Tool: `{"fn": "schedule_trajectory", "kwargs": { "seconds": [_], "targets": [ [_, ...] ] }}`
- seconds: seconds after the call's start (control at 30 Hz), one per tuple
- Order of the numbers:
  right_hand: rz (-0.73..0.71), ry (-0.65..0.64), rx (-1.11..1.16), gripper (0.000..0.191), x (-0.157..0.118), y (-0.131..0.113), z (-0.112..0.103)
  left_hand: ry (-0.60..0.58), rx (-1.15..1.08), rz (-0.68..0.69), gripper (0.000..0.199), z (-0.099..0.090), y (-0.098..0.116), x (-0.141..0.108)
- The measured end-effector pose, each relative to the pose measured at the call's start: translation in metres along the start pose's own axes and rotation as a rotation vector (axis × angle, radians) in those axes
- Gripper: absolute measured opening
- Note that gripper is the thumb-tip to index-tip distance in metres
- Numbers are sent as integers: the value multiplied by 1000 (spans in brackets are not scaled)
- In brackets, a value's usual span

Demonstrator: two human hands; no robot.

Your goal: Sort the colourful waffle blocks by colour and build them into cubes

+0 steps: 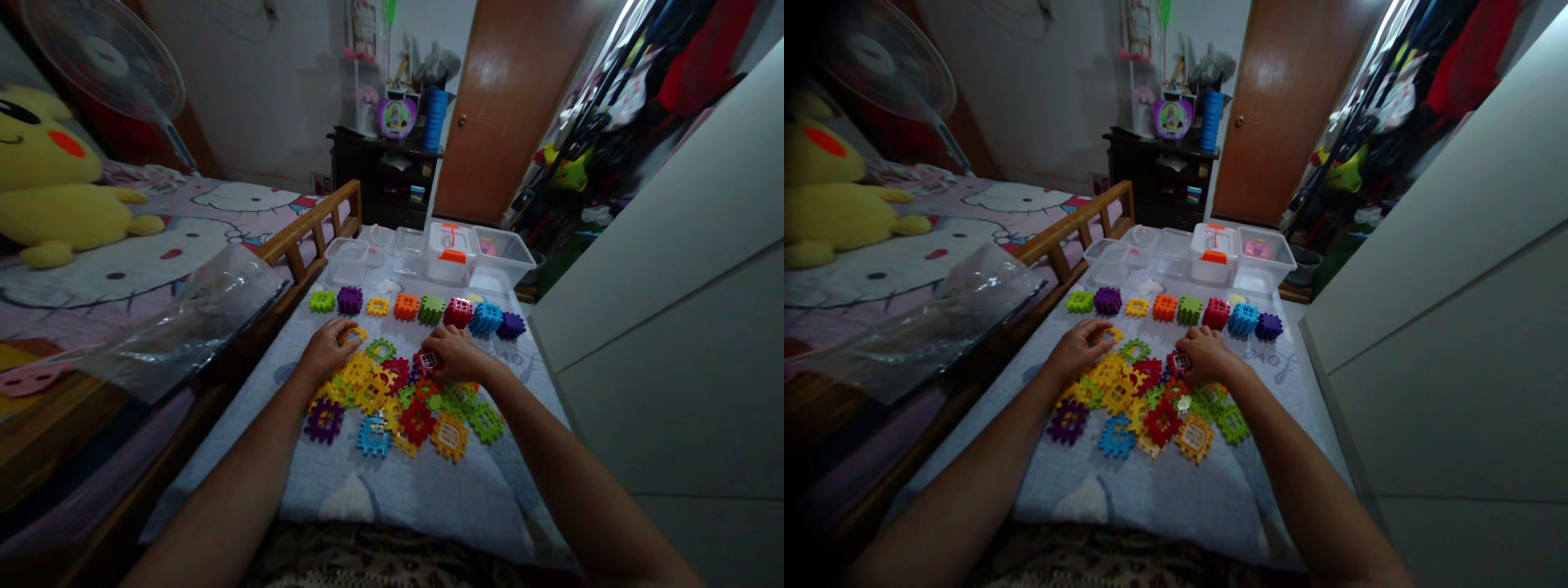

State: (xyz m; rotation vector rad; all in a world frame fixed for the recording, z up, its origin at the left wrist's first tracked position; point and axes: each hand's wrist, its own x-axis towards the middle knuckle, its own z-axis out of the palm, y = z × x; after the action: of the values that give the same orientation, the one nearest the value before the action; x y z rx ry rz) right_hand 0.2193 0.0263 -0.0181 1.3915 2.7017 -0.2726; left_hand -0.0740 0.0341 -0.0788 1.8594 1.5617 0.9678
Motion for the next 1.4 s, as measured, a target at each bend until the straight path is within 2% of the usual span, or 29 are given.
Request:
{"fn": "schedule_trajectory", "kwargs": {
  "seconds": [0.1, 0.17, 0.33, 0.43, 0.53, 0.77, 1.17, 1.27, 1.4],
  "targets": [
    [-8, 11, 19, 46, -2, 6, -5, 3, -52, -15, 45, 1, -2, 0],
    [8, 70, 38, 47, -3, 17, -13, 6, -75, -18, 46, 1, -3, 0],
    [220, 304, -6, 47, 2, 63, -40, 19, -79, -15, 44, 2, -5, 0],
    [336, 332, -35, 47, 12, 87, -49, 27, -100, -5, 43, 3, -7, 0],
    [402, 261, -53, 44, 24, 101, -50, 31, -99, 15, 42, 4, -10, 0],
    [429, 134, -89, 41, 34, 105, -45, 12, -86, 16, 41, 4, -12, 1],
    [433, 88, -87, 47, 36, 103, -45, 8, -62, 15, 42, 4, -11, 0],
    [439, 140, -80, 49, 32, 101, -44, 3, -68, 13, 41, 4, -11, 0],
    [374, 341, -6, 58, 10, 97, -44, 9, -24, 40, 38, 4, -10, 0]
  ]
}}
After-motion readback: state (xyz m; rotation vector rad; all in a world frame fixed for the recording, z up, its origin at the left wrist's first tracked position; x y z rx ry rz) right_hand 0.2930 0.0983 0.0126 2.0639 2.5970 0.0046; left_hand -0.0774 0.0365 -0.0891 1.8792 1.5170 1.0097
